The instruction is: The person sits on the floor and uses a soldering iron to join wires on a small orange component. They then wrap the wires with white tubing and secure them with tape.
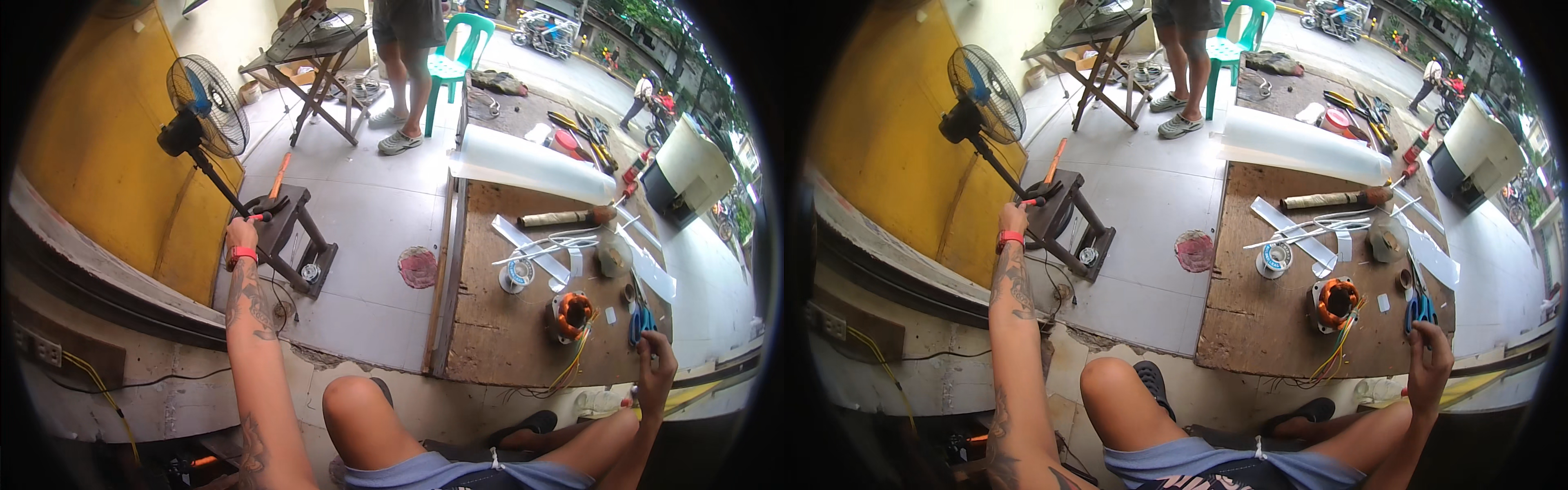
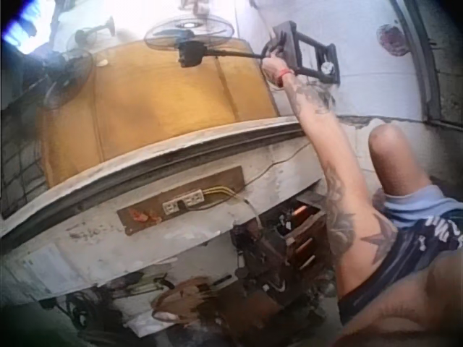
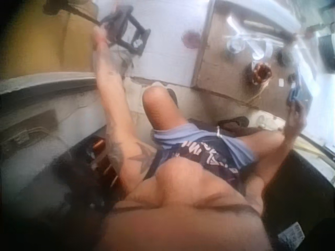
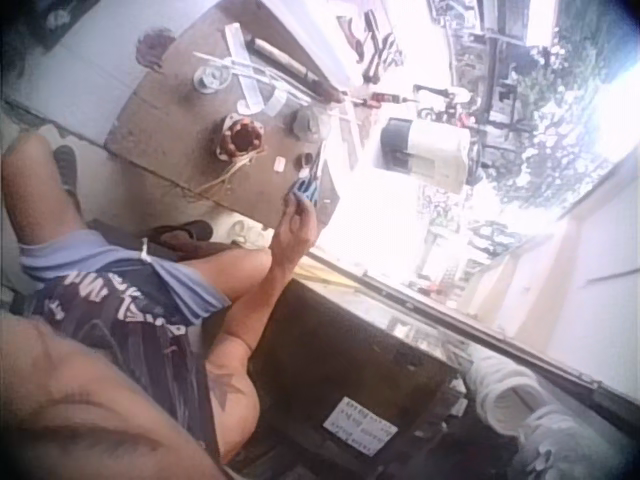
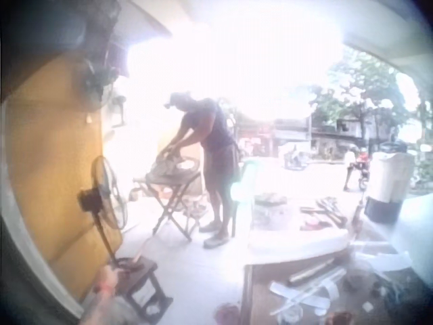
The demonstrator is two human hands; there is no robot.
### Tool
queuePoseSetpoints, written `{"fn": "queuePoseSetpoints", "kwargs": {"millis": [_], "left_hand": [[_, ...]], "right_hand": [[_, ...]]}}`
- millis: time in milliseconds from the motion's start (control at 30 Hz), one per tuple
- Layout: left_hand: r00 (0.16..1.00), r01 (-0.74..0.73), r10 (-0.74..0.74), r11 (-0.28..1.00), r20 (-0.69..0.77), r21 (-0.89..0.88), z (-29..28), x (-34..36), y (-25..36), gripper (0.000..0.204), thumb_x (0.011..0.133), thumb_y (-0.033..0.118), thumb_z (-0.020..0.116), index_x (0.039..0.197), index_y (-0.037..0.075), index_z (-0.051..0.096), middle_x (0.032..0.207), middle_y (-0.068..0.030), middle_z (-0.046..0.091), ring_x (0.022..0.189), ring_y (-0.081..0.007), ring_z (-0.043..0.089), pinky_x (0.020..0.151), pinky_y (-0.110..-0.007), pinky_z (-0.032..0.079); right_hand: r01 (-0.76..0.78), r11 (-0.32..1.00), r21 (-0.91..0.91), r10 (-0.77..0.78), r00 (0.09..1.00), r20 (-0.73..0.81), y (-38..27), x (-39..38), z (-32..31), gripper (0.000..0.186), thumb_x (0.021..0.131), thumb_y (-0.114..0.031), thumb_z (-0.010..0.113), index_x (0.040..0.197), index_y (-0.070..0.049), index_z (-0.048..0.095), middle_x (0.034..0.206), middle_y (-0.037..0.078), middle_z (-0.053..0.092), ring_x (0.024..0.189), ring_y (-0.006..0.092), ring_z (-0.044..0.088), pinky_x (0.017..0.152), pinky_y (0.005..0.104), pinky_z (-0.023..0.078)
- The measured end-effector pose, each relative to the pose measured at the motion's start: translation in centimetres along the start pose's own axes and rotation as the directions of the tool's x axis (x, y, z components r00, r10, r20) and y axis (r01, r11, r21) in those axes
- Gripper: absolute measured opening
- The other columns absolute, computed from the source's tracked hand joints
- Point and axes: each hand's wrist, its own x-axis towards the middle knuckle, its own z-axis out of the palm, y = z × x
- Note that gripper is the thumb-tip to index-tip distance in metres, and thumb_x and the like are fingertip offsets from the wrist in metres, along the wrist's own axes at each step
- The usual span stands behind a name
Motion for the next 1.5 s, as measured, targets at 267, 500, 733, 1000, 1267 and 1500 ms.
{"fn": "queuePoseSetpoints", "kwargs": {"millis": [267,500,733,1000,1267,1500], "left_hand": [[0.941,-0.228,0.262,0.959,-0.216,0.169,-8.2,-2.8,4.4,0.046,0.107,0.041,0.053,0.111,0.0,0.073,0.11,-0.0302,0.073,0.105,-0.0513,0.069,0.087,-0.062,0.053],[0.775,-0.503,0.462,0.864,-0.431,0.022,-21.6,-15.7,11.7,0.041,0.11,0.038,0.053,0.108,-0.001,0.067,0.098,-0.029,0.072,0.093,-0.0531,0.067,0.073,-0.057,0.05],[0.809,-0.543,0.272,0.687,-0.522,-0.483,-25.3,-32.3,21.2,0.039,0.115,0.035,0.051,0.107,-0.002,0.059,0.068,-0.0129,0.057,0.058,-0.0261,0.058,0.057,-0.046,0.043],[0.514,-0.853,0.571,0.264,-0.641,-0.449,-20.5,-47.7,29.1,0.016,0.114,0.018,0.053,0.116,0.003,0.056,0.083,-0.0159,0.074,0.078,-0.0323,0.078,0.061,-0.039,0.056],[0.02,-0.82,0.917,-0.214,-0.399,-0.53,-15.6,-54.7,30.2,0.034,0.098,0.03,0.078,0.124,0.011,0.069,0.083,-0.0077,0.069,0.075,-0.0269,0.071,0.064,-0.039,0.054],[0.343,-0.911,0.939,0.339,0.026,-0.236,-7.5,-47.9,35.8,0.03,0.105,0.034,0.065,0.117,0.009,0.075,0.106,-0.013,0.072,0.107,-0.0311,0.065,0.096,-0.046,0.046]], "right_hand": [[0.06,0.986,0.156,-0.065,0.998,0.023,-5.9,2.7,0.6,0.011,0.099,-0.001,0.07,0.109,0.001,0.073,0.096,0.01,0.074,0.087,0.0182,0.071,0.079,0.0325,0.055],[0.333,0.875,0.352,-0.38,0.922,0.071,-12.5,4.7,-0.3,0.016,0.094,0.0,0.076,0.11,-0.002,0.076,0.104,0.012,0.075,0.095,0.0207,0.073,0.082,0.034,0.056],[0.668,0.639,0.382,-0.671,0.726,-0.148,-23.1,8.6,4.1,0.043,0.096,-0.018,0.078,0.136,-0.011,0.067,0.105,0.014,0.069,0.095,0.031,0.071,0.079,0.0425,0.059],[0.656,0.694,0.297,-0.641,0.751,-0.161,-23.3,11.1,3.2,0.061,0.095,-0.018,0.075,0.149,-0.012,0.047,0.09,0.017,0.069,0.082,0.0395,0.073,0.07,0.0481,0.058],[0.45,0.848,0.279,-0.281,0.829,-0.483,-7.8,7.1,-1.1,0.033,0.105,-0.022,0.07,0.126,-0.01,0.048,0.088,0.015,0.068,0.074,0.0286,0.07,0.061,0.0422,0.055],[0.205,0.605,0.769,0.268,0.857,-0.439,2.3,3.9,-2.9,0.053,0.112,-0.055,0.046,0.136,-0.007,0.043,0.091,0.005,0.058,0.085,0.0156,0.063,0.084,0.0321,0.052]]}}
